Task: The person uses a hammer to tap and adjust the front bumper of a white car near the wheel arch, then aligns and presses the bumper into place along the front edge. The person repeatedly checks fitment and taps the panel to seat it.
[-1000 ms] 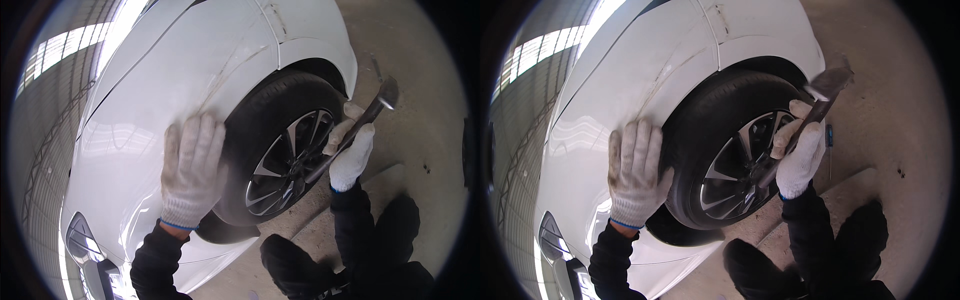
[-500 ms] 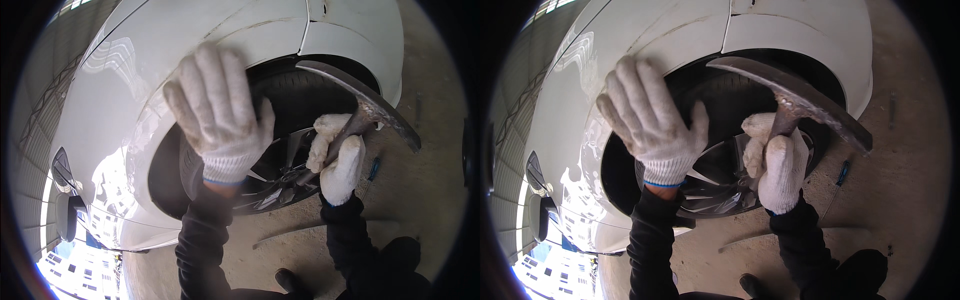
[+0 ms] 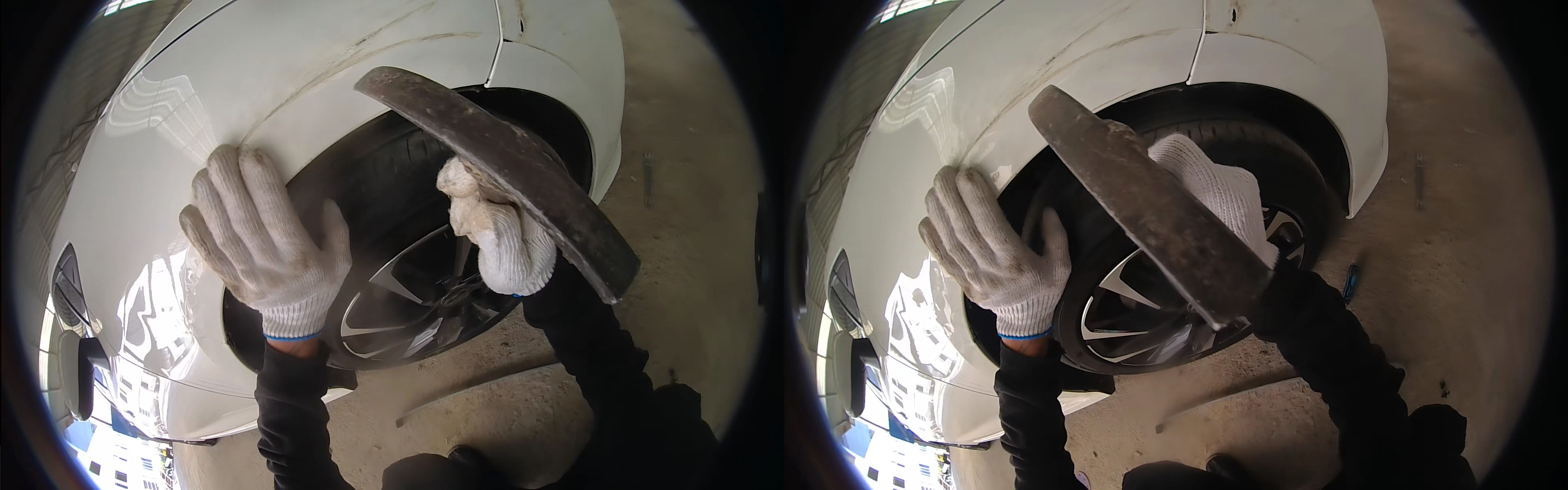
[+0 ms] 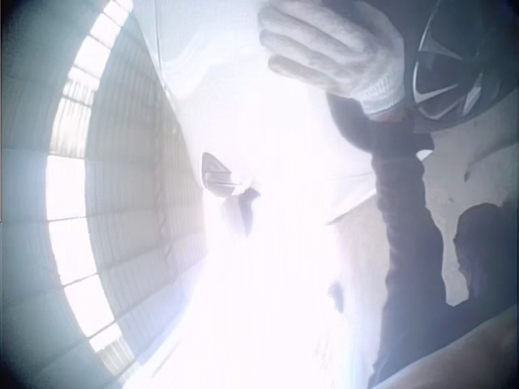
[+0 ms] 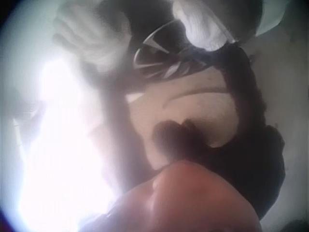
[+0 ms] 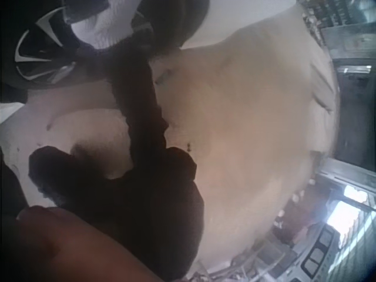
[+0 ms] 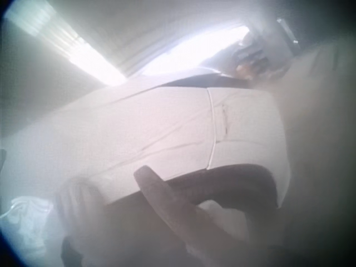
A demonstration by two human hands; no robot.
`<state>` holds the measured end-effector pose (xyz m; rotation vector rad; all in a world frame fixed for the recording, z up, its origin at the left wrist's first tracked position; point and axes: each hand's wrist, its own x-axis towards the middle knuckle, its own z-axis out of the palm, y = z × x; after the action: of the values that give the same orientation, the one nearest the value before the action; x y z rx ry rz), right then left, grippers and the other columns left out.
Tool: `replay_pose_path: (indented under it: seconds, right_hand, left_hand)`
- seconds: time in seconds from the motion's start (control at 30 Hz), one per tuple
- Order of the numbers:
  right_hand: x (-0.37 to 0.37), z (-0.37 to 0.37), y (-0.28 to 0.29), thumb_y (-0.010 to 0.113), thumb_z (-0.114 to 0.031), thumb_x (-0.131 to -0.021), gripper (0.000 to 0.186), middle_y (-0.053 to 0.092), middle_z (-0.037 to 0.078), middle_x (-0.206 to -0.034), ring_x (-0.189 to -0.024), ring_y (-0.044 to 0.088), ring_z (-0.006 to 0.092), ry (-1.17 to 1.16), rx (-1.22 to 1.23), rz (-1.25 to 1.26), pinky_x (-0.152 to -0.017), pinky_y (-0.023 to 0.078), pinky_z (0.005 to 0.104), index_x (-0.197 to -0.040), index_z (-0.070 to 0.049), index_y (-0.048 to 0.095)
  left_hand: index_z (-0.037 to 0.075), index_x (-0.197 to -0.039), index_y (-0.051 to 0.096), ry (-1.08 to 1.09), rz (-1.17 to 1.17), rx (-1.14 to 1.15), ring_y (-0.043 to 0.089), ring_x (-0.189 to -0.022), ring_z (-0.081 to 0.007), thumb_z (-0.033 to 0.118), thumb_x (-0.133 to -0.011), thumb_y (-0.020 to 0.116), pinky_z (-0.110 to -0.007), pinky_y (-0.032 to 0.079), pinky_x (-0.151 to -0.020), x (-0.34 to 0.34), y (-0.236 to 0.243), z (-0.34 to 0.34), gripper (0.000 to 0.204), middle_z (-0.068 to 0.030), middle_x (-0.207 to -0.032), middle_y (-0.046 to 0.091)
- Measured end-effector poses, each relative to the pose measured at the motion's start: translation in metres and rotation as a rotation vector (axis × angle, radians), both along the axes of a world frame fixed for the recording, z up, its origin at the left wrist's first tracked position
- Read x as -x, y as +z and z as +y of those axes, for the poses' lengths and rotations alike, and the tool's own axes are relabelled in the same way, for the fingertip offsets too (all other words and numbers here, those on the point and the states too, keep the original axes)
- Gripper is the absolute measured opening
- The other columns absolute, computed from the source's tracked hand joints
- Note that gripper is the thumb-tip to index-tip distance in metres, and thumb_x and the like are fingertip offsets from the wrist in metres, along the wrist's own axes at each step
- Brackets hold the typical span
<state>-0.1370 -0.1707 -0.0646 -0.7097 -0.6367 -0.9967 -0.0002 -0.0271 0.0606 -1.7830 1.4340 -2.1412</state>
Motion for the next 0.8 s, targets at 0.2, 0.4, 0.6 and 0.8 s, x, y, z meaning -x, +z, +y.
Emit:
replay_pose_path:
  seconds: [0.2,0.4,0.6,0.8]
  right_hand:
    - [-0.006,0.022,0.034,0.057,-0.02,-0.102,0.024,0.065,0.01,-0.096,-0.072,0.064,0.0135,-1.006,0.398,0.403,-0.061,0.053,0.0255,-0.112,0.001,0.06]
    - [-0.004,0.032,0.028,0.054,-0.02,-0.102,0.02,0.059,0.007,-0.078,-0.053,0.05,0.0083,-0.829,0.115,0.265,-0.049,0.042,0.0232,-0.101,0.0,0.058]
    - [-0.006,0.045,0.051,0.056,-0.017,-0.099,0.018,0.058,0.006,-0.075,-0.053,0.05,0.0084,-0.84,0.07,0.301,-0.047,0.042,0.0238,-0.099,0.001,0.059]
    - [-0.009,0.036,0.036,0.059,-0.016,-0.099,0.021,0.064,0.011,-0.1,-0.083,0.063,0.0161,-0.944,0.178,0.376,-0.067,0.053,0.0306,-0.114,-0.001,0.062]
  left_hand:
    - [-0.003,-0.139,0.053,-0.057,0.071,0.081,0.046,-0.135,-0.0432,0.025,-0.071,0.065,-0.06,0.027,-0.114,-0.002,-0.015,0.003,0.074,-0.0245,-0.143,0.052]
    - [0.002,-0.147,0.048,-0.071,0.078,0.121,0.039,-0.143,-0.0371,0.034,-0.073,0.066,-0.056,0.02,-0.122,-0.006,-0.017,-0.002,0.082,-0.0203,-0.15,0.047]
    - [0.002,-0.147,0.048,-0.041,0.07,0.131,0.04,-0.143,-0.0368,0.036,-0.074,0.065,-0.056,0.02,-0.121,-0.01,-0.02,0.0,0.083,-0.02,-0.15,0.047]
    - [0.002,-0.148,0.046,-0.048,0.08,0.135,0.04,-0.143,-0.0369,0.037,-0.073,0.066,-0.057,0.02,-0.12,-0.005,-0.02,-0.003,0.085,-0.02,-0.151,0.047]
